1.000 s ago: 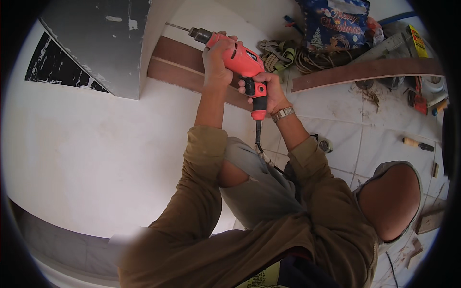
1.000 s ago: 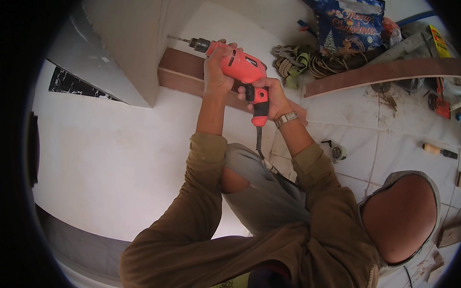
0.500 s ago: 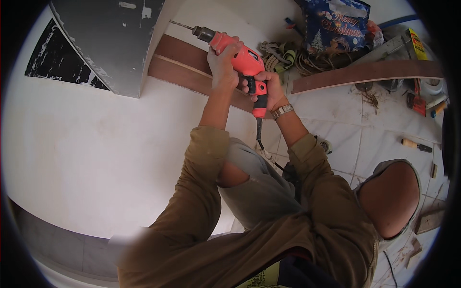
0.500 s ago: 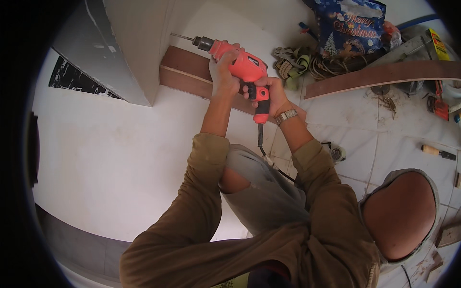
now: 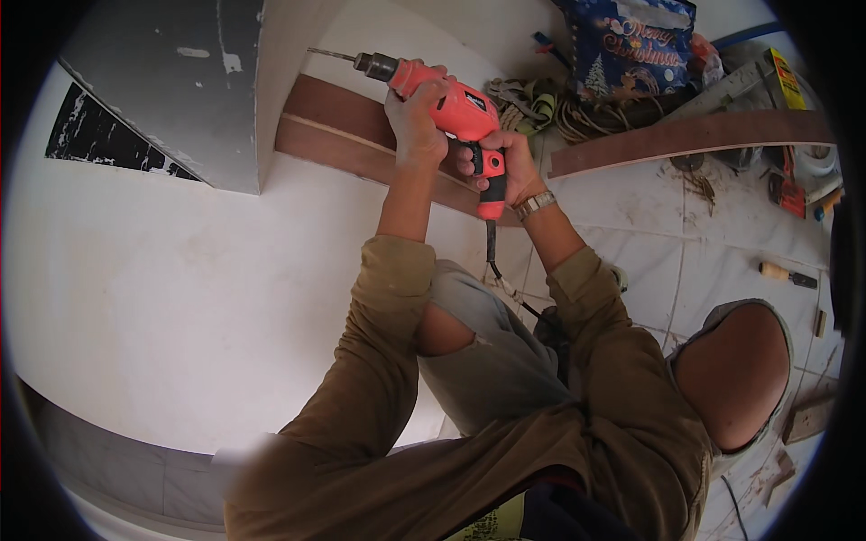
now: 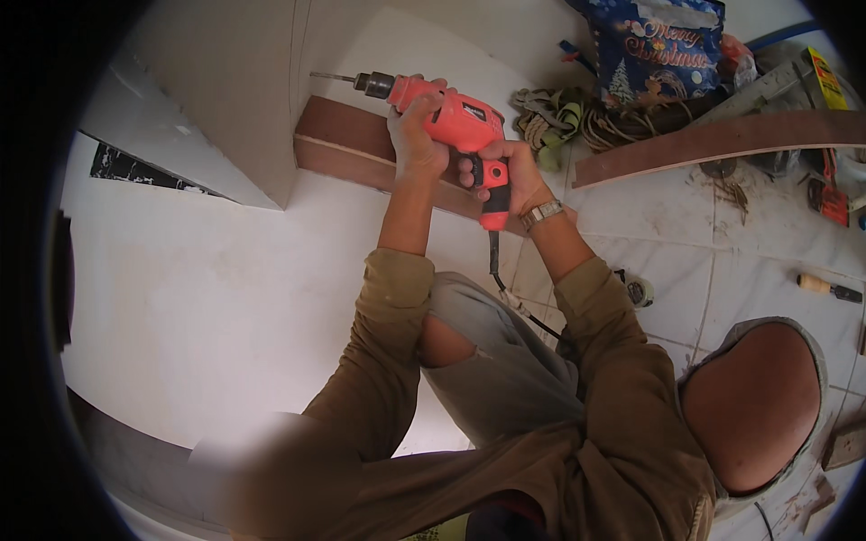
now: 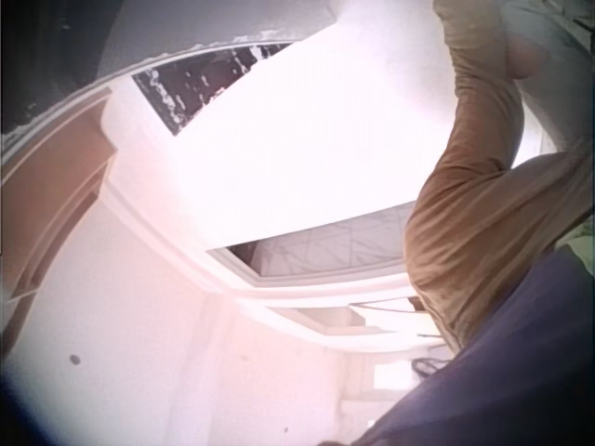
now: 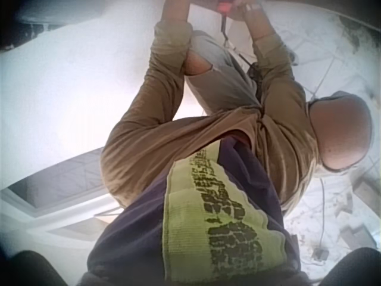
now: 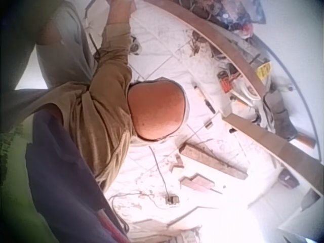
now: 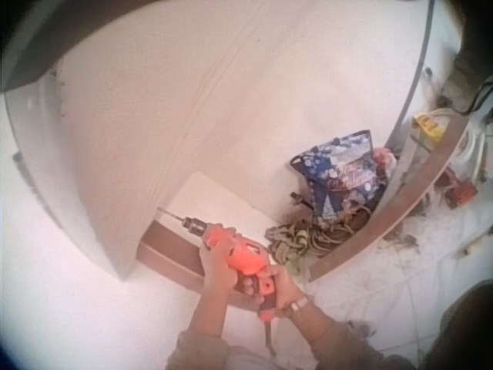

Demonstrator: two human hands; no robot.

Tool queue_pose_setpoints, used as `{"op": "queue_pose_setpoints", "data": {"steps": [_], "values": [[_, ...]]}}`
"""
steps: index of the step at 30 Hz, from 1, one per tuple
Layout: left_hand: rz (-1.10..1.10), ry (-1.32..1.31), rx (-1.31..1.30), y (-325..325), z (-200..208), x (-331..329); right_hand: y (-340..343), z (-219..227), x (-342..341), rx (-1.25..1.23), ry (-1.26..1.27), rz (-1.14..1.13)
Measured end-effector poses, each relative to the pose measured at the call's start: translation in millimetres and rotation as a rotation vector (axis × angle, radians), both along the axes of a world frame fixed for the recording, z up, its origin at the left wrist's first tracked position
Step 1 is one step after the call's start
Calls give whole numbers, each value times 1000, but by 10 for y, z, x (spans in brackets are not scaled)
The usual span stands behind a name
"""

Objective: Measure, drill, and hammer wooden components to install fixtures on a wall.

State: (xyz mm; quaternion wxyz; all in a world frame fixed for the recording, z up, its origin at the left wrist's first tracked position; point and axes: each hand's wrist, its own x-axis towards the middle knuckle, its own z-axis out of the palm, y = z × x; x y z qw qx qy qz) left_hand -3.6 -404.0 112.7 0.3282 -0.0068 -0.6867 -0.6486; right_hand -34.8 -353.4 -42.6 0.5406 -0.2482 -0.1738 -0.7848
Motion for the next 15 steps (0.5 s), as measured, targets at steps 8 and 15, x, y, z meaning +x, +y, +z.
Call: {"op": "queue_pose_setpoints", "data": {"steps": [8, 15], "values": [[44, -45, -14, -29, 4, 36, -13, -8, 85, 78, -47, 18], [22, -39, -103, -85, 15, -2, -30, -1, 22, 54, -16, -40]]}}
